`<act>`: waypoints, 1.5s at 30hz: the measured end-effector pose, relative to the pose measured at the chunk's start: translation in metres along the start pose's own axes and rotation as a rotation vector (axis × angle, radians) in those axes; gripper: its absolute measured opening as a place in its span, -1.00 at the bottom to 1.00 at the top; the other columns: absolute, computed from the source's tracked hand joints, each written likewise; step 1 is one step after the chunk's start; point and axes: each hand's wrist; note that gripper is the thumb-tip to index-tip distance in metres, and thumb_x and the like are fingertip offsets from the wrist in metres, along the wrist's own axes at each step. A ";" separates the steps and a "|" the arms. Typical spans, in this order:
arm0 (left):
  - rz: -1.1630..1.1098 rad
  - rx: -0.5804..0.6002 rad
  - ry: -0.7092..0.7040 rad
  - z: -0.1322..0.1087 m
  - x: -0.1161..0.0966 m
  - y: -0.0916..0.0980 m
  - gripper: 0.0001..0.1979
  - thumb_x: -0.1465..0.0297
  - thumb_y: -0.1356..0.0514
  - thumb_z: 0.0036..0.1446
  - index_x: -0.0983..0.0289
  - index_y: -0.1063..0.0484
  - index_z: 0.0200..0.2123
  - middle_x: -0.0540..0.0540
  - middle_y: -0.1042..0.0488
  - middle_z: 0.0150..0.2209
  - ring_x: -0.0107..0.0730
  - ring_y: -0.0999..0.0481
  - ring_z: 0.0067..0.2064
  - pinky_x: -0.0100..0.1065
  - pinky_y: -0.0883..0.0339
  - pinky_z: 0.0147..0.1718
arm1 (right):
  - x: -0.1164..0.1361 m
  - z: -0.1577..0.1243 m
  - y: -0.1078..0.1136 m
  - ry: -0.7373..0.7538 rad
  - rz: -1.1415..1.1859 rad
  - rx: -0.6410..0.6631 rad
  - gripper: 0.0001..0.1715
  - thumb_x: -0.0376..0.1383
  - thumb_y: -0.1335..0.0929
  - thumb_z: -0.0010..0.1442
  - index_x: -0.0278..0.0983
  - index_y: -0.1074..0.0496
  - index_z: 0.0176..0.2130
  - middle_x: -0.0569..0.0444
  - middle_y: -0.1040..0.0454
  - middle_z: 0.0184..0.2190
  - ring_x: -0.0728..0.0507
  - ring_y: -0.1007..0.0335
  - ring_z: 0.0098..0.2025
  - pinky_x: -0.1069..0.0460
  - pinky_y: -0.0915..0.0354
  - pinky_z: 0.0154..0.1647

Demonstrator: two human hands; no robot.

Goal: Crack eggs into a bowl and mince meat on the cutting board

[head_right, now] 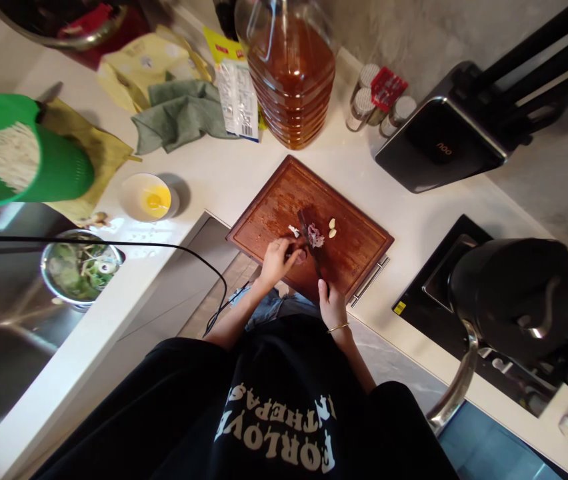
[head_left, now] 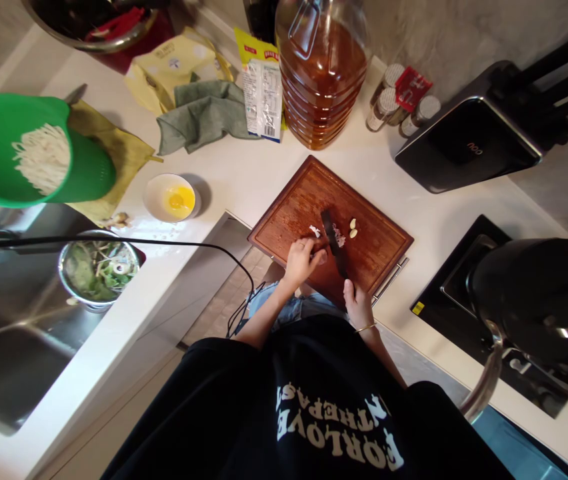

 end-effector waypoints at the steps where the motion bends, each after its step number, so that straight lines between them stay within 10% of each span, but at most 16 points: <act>1: 0.040 -0.022 0.008 0.009 0.002 0.001 -0.75 0.27 -0.04 0.19 0.24 -0.31 -0.09 0.17 -0.39 -0.12 -0.20 -0.33 -0.09 -0.21 -0.19 -0.12 | -0.001 0.000 0.001 -0.006 0.013 -0.007 -0.41 0.03 -0.07 0.27 -0.29 -0.39 -0.40 -0.03 -0.46 -0.53 -0.11 -0.36 -0.48 0.04 -0.20 -0.42; 9: 0.305 -0.038 0.088 0.061 0.019 0.022 -0.74 0.34 0.04 0.22 0.26 -0.40 -0.18 0.24 -0.42 -0.18 -0.02 -0.28 -0.06 0.00 -0.08 -0.09 | -0.006 0.001 0.006 -0.027 0.060 -0.028 -0.44 0.02 -0.07 0.27 -0.28 -0.35 -0.45 0.02 -0.42 -0.57 -0.08 -0.31 -0.52 0.06 -0.15 -0.47; 13: 0.286 -0.141 0.085 0.041 0.013 0.036 -0.69 0.30 0.03 0.21 0.23 -0.34 -0.04 0.23 -0.37 -0.04 -0.02 -0.23 0.01 0.03 0.00 -0.01 | -0.006 -0.002 0.006 -0.009 0.018 -0.013 -0.43 0.02 -0.07 0.27 -0.28 -0.35 -0.47 0.02 -0.41 -0.58 -0.08 -0.30 -0.53 0.05 -0.14 -0.47; 20: 0.167 0.128 -0.169 -0.013 -0.007 0.004 -0.69 0.18 -0.11 0.12 0.26 -0.39 -0.16 0.21 -0.43 -0.18 -0.08 -0.28 -0.02 -0.02 -0.01 0.01 | -0.005 -0.003 0.003 0.003 -0.012 -0.016 -0.40 0.02 -0.06 0.27 -0.29 -0.40 -0.41 -0.01 -0.43 -0.56 -0.10 -0.32 -0.49 0.03 -0.17 -0.41; 30: 0.125 -0.130 0.178 0.002 -0.006 0.005 -0.71 0.21 0.00 0.20 0.21 -0.42 -0.18 0.21 -0.45 -0.19 -0.04 -0.28 -0.04 0.08 0.05 0.00 | -0.001 -0.002 0.004 -0.004 -0.013 -0.002 -0.38 0.05 -0.05 0.27 -0.29 -0.42 -0.38 -0.04 -0.47 -0.51 -0.13 -0.38 -0.43 0.04 -0.20 -0.41; 36: 0.089 -0.002 -0.103 -0.011 0.002 0.004 -0.72 0.24 -0.03 0.20 0.19 -0.37 -0.08 0.15 -0.44 -0.08 -0.15 -0.29 0.02 -0.03 0.06 0.07 | -0.002 -0.006 -0.002 0.025 -0.045 0.001 -0.39 0.01 -0.05 0.28 -0.32 -0.44 -0.24 -0.11 -0.51 -0.39 -0.16 -0.42 -0.32 0.02 -0.24 -0.30; 41: 0.217 0.005 -0.025 -0.010 0.004 -0.005 -0.72 0.21 -0.04 0.19 0.27 -0.42 -0.25 0.22 -0.46 -0.31 -0.06 -0.33 -0.10 0.02 -0.02 0.00 | -0.002 -0.010 -0.003 0.052 -0.099 0.008 -0.38 0.01 -0.04 0.29 -0.32 -0.44 -0.25 -0.13 -0.51 -0.37 -0.17 -0.43 -0.30 0.03 -0.22 -0.32; 45: 0.240 -0.035 -0.061 -0.011 0.003 -0.004 -0.73 0.19 -0.09 0.15 0.25 -0.40 -0.22 0.25 -0.44 -0.12 0.00 -0.28 0.02 0.08 0.02 0.04 | -0.002 -0.012 0.002 0.053 -0.174 0.024 -0.42 0.01 -0.06 0.28 -0.29 -0.45 -0.24 -0.12 -0.52 -0.37 -0.18 -0.44 -0.30 0.03 -0.20 -0.35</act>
Point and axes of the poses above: each hand's wrist, its own z-axis towards the middle knuckle, its own y-axis out of the back of the hand, x = y × z
